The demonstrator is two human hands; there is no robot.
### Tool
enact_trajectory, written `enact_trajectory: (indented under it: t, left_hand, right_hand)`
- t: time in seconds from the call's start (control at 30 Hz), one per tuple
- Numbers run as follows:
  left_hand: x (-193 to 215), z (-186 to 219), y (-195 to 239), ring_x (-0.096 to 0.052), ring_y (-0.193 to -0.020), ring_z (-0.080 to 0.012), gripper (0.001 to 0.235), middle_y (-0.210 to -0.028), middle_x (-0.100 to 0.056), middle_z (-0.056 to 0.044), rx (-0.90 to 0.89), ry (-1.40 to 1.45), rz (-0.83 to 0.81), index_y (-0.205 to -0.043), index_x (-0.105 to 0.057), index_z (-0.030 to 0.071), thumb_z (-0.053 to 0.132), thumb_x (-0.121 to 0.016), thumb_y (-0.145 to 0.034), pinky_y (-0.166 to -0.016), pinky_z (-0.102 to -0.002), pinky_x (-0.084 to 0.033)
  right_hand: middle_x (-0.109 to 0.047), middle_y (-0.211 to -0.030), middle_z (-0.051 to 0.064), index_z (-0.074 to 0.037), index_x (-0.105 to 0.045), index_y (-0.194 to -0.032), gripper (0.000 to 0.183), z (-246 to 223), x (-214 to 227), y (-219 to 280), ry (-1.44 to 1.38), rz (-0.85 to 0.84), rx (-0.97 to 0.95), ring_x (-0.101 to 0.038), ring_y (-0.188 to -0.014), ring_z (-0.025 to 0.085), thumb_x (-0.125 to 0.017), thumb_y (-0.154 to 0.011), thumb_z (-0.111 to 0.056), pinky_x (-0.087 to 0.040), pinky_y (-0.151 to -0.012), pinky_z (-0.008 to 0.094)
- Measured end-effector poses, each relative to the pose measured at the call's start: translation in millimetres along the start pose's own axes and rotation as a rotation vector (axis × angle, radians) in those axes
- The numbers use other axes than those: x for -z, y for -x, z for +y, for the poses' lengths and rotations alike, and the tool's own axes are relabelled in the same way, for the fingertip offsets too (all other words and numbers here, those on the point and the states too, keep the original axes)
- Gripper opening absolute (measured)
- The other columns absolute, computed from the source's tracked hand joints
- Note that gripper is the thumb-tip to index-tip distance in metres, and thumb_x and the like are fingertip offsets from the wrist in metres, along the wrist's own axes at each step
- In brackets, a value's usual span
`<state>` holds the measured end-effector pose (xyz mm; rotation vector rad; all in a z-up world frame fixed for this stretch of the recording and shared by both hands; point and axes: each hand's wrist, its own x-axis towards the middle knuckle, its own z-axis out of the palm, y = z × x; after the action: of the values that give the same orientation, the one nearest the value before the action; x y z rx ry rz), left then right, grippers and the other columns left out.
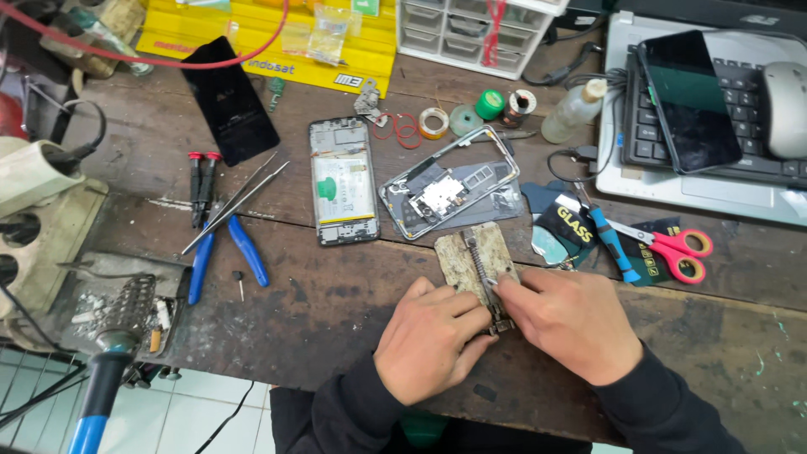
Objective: The person uses tweezers to manipulate and remove small components from a smartphone motherboard clamped in a vise. They repeatedly adjust the board and use the tweezers to lift and separate parts while working at a cluttered electronics repair bench.
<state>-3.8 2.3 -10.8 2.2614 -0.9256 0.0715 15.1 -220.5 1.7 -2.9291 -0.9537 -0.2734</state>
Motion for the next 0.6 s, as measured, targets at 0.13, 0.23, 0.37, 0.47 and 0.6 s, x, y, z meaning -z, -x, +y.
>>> enact_trajectory:
  t: [0.13,0.23,0.37,0.47,0.6]
  left_hand:
    - [5,1,-3,-0.055,-0.075,-0.0309,0.025,-0.081,-0.056,-0.003,-0.020,-0.008,0.014,-0.083,-0.055,0.012,0.027,-0.071,-0.096,-0.068,-0.044,-0.032]
    - [5,0,-3,-0.054,-0.074,-0.0294,0.024,-0.081,-0.056,-0.003,-0.003,0.004,-0.001,-0.084,-0.056,0.012,0.025,-0.072,-0.096,-0.067,-0.042,-0.031]
    - [5,4,0,-0.053,-0.074,-0.0310,0.025,-0.082,-0.055,-0.005,-0.007,0.006,-0.013,-0.085,-0.056,0.012,0.026,-0.071,-0.098,-0.068,-0.043,-0.031]
    - [7,4,-4,-0.054,-0.075,-0.0308,0.022,-0.083,-0.056,-0.004,-0.009,0.003,-0.005,-0.087,-0.058,0.012,0.026,-0.072,-0.097,-0.067,-0.043,-0.031]
    - [7,2,-2,-0.055,-0.075,-0.0302,0.020,-0.082,-0.057,-0.004,0.012,0.026,-0.020,-0.088,-0.059,0.013,0.026,-0.071,-0.096,-0.067,-0.042,-0.030]
  right_hand:
    - [-0.052,-0.067,-0.002,-0.022,-0.052,-0.085,0.014,12,3,8,-0.025,-0.154,0.083,-0.059,-0.050,0.032,-0.065,-0.091,-0.024,-0.042,-0.036,0.048]
    - [-0.046,-0.060,-0.002,-0.022,-0.052,-0.079,0.020,9,6,5,-0.055,-0.129,0.118,-0.052,-0.043,0.029,-0.065,-0.094,-0.024,-0.039,-0.036,0.044]
    - [-0.048,-0.063,0.000,-0.021,-0.056,-0.083,0.018,-5,3,0,-0.006,0.002,-0.007,-0.054,-0.049,0.028,-0.066,-0.098,-0.024,-0.037,-0.038,0.043]
    - [-0.048,-0.065,0.000,-0.020,-0.056,-0.086,0.015,7,5,3,-0.008,-0.022,0.040,-0.054,-0.049,0.029,-0.066,-0.096,-0.022,-0.039,-0.039,0.044]
    - [-0.048,-0.063,0.000,-0.019,-0.059,-0.092,0.011,17,7,18,-0.064,-0.087,0.151,-0.057,-0.050,0.029,-0.067,-0.094,-0.025,-0.042,-0.039,0.047]
